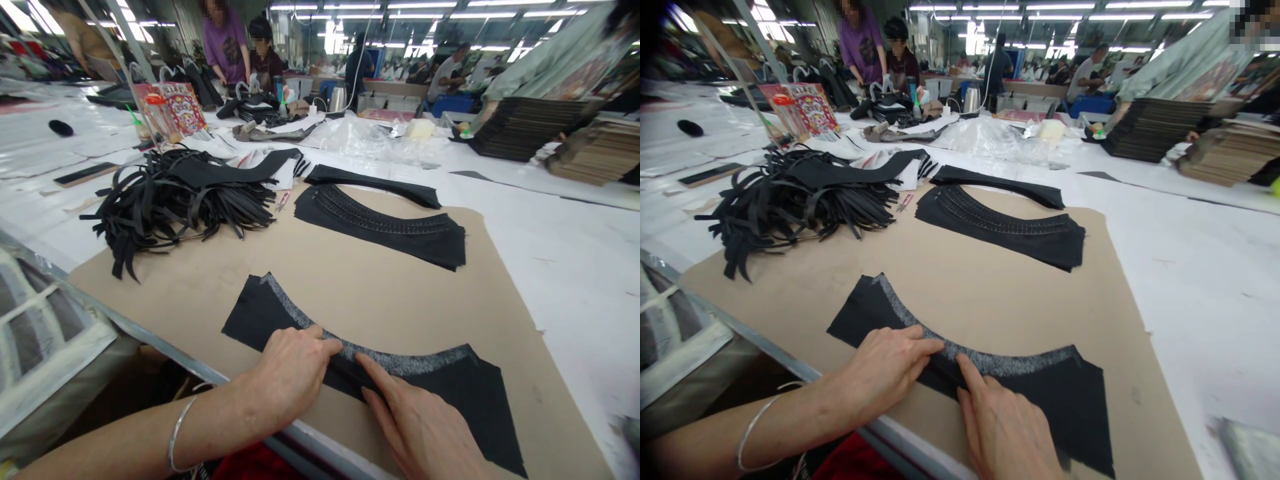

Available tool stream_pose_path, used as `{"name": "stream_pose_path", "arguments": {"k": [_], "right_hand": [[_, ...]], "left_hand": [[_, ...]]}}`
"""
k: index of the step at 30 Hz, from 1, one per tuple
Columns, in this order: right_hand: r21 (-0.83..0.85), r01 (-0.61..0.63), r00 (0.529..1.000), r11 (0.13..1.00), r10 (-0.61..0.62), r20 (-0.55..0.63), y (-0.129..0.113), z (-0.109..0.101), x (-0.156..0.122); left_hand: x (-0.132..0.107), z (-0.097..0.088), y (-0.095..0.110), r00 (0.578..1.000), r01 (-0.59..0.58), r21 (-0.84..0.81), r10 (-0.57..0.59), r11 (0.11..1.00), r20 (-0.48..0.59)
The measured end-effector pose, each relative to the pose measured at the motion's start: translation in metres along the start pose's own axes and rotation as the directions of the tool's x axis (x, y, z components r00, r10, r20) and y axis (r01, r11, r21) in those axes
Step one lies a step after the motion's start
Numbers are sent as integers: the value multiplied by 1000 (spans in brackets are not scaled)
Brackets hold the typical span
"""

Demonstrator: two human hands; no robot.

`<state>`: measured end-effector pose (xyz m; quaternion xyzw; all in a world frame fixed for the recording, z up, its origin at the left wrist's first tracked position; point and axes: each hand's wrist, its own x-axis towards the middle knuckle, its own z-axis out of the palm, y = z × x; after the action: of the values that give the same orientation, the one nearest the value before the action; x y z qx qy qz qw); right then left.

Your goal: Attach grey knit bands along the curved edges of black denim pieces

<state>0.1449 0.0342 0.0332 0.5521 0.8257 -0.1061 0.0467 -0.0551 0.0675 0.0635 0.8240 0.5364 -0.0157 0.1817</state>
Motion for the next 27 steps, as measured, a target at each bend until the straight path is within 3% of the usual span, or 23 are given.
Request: {"name": "stream_pose_path", "arguments": {"k": [16, 21, 27], "right_hand": [[95, -57, 994, 994, 48, 99, -3, -2, -3], [91, -74, 988, 993, 61, 144, -4, -3, -3], [96, -62, 992, 993, 51, 116, -3, -2, -4]], "left_hand": [[0, 2, -1, 997, 76, -112, -77, 991, 3], [-1, 4, -2, 998, 69, -93, -70, 993, -5], [-3, 4, -3, 1000, 26, -98, -25, 995, 7]]}}
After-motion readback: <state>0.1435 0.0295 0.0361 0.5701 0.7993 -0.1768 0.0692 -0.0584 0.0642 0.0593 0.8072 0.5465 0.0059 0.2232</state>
